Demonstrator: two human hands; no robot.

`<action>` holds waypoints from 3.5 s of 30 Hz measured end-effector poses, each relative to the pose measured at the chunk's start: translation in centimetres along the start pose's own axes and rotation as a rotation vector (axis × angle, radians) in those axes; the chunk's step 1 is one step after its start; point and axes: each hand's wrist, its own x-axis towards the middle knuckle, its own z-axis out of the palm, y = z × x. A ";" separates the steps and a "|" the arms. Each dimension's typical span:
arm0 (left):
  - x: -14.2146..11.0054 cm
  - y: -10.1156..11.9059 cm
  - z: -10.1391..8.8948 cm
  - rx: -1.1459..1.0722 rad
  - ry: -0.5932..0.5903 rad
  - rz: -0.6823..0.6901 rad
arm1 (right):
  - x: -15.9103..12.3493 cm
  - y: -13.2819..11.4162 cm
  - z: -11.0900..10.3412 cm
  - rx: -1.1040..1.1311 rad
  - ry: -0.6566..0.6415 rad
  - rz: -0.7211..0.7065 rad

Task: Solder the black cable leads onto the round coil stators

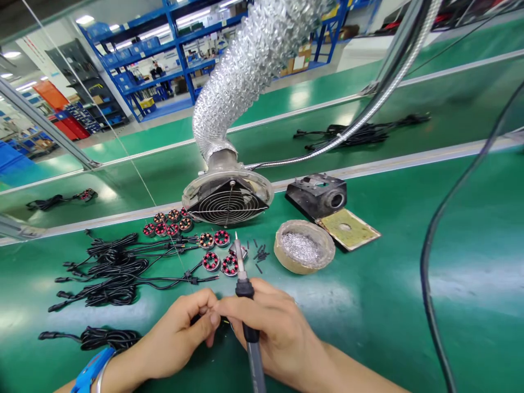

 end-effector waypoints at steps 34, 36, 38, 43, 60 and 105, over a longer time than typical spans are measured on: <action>1.2 0.7 0.5 -0.094 0.169 -0.143 | -0.7 -2.4 -4.8 -0.016 -0.035 0.316; 1.2 0.6 0.5 -0.097 0.169 -0.143 | -0.7 -2.4 -4.8 -0.014 -0.039 0.326; 1.2 0.6 0.5 -0.100 0.172 -0.142 | -0.7 -2.4 -4.8 -0.012 -0.042 0.332; 1.2 0.6 0.6 -0.097 0.168 -0.139 | -0.5 -2.7 -4.9 0.005 -0.053 0.336; 1.3 0.9 0.6 -0.072 0.156 -0.151 | -0.7 -3.4 -4.7 0.004 -0.042 0.346; 0.1 1.2 -1.1 0.154 -0.064 -0.056 | -0.5 -1.3 0.1 -0.048 0.019 0.094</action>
